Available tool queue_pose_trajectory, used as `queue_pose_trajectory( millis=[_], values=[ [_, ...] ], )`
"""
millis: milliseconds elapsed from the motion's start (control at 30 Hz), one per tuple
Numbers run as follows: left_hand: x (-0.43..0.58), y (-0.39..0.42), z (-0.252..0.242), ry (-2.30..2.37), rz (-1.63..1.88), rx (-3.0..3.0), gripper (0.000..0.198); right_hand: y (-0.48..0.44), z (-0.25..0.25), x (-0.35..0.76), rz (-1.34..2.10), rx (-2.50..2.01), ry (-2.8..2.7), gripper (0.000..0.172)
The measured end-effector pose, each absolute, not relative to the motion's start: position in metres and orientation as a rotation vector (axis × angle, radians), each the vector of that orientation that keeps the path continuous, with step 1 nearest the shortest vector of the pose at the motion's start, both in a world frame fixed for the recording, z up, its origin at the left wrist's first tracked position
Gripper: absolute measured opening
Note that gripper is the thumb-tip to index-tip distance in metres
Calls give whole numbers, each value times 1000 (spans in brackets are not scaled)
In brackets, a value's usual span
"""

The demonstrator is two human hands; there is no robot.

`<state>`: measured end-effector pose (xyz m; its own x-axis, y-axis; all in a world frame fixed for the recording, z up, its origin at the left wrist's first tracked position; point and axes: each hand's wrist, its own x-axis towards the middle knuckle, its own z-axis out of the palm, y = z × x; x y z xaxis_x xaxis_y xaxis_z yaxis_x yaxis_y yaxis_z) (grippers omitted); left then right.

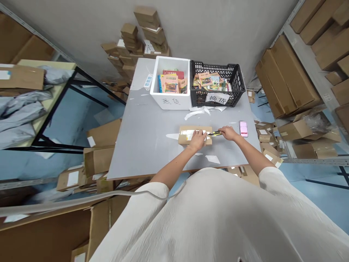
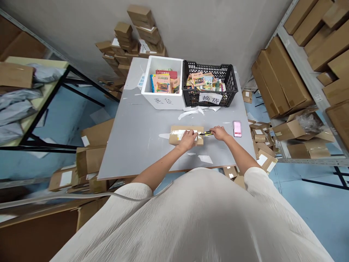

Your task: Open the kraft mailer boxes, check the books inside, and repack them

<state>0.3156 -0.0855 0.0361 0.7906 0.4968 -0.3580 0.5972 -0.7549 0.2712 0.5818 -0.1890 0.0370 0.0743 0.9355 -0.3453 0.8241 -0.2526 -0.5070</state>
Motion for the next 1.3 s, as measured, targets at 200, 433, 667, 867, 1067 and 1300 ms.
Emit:
queue_pose_trajectory(
  millis=[200, 433, 667, 867, 1067, 1300],
  values=[
    [315, -86, 35, 819, -367, 2607, 72, -212, 31, 584, 1231, -2056, -1484, 30],
    [313, -86, 37, 804, -354, 2595, 68, -221, 22, 576, 1100, -2072, -1362, 28],
    [312, -85, 35, 798, -331, 2594, 68, -225, 11, 574, 1173, -2044, -1351, 31],
    [311, -87, 31, 801, -263, 2620, 67, -230, 10, 575, 1180, -2085, -1388, 38],
    [308, -89, 29, 782, -252, 2662, 68, -230, 11, 573, 1242, -2039, -1399, 38],
    [311, -85, 22, 763, -222, 2677, 67, -235, 20, 572, 1296, -2028, -1291, 25]
  ],
)
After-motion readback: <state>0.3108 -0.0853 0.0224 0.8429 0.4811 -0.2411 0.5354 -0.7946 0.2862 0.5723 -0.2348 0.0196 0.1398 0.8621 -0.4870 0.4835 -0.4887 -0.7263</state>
